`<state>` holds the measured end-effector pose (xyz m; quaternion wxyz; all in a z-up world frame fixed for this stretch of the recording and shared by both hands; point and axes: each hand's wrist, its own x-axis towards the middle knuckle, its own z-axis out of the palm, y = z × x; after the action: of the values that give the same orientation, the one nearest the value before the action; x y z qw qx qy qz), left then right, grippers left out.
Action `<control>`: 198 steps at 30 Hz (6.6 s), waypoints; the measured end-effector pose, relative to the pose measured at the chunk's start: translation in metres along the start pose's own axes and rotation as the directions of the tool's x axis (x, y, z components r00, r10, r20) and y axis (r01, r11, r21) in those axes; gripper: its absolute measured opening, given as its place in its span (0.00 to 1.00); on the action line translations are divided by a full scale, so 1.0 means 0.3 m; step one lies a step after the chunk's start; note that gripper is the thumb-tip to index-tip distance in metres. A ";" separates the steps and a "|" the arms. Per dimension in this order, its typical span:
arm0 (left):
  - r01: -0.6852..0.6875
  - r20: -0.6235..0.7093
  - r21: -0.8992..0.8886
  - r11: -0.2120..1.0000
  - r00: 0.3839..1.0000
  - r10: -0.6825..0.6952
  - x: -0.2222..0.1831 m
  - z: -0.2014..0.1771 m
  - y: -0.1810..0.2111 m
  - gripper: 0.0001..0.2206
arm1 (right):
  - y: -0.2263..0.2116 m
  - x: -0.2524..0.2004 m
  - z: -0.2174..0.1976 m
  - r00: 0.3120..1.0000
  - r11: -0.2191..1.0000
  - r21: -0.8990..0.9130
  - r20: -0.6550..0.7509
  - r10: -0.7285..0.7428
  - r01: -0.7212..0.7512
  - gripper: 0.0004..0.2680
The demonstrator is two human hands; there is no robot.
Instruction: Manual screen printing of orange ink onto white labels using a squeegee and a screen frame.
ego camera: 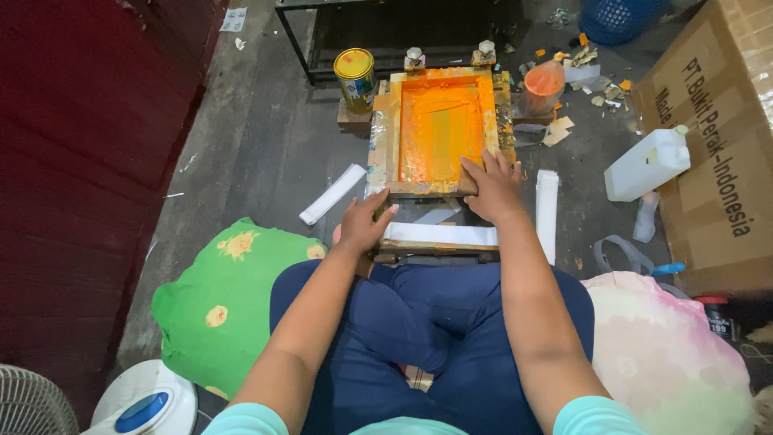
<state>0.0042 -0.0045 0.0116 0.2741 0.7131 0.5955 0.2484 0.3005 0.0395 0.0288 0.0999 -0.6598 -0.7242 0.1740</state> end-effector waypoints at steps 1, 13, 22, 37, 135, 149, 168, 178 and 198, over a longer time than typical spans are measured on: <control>-0.001 0.001 0.000 1.000 1.000 0.001 0.002 0.000 -0.001 0.26 | -0.004 0.000 -0.002 1.000 1.000 0.000 -0.001 0.002 -0.002 0.29; -0.130 -0.188 0.174 0.976 0.969 0.163 0.033 0.070 -0.075 0.15 | -0.008 -0.024 0.051 0.964 0.999 -0.022 -0.261 -0.053 0.049 0.26; -0.418 -0.147 0.356 0.836 0.858 0.492 0.018 0.109 0.010 0.13 | 0.011 -0.035 0.090 0.860 0.970 -0.083 -0.449 -0.242 0.229 0.25; -0.498 0.116 0.320 0.806 0.865 0.489 0.022 0.091 0.064 0.26 | -0.029 -0.034 0.052 0.694 0.954 -0.087 -0.667 -0.270 0.287 0.19; -0.470 -0.037 0.078 0.879 0.880 0.473 0.084 0.136 0.055 0.08 | -0.038 -0.036 0.039 0.647 0.940 -0.116 -0.698 -0.306 0.320 0.20; -0.413 -0.325 -0.274 0.869 0.890 0.321 -0.064 -0.032 0.185 0.13 | -0.004 -0.037 0.023 0.683 0.941 -0.102 -0.663 -0.307 0.324 0.22; 0.075 0.082 -0.996 -0.053 0.986 -0.143 -0.032 -0.061 0.155 0.04 | -0.011 -0.031 0.092 0.887 0.950 -0.184 -0.351 -0.302 0.250 0.25; 0.166 0.178 -0.983 -0.072 0.961 -0.212 0.016 0.031 0.066 0.03 | -0.304 -0.284 0.158 0.939 0.784 0.560 -0.333 -0.083 0.268 0.29; 0.303 0.291 -0.912 0.276 0.953 -0.084 -0.022 0.091 0.072 0.10 | -0.379 -0.263 0.138 0.946 0.432 0.848 -0.320 -0.046 0.308 0.14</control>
<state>0.0371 -0.0167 0.0064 0.7232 0.3546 0.3876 0.4485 0.1888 -0.0516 0.0410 0.5373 -0.4452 -0.5724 0.4307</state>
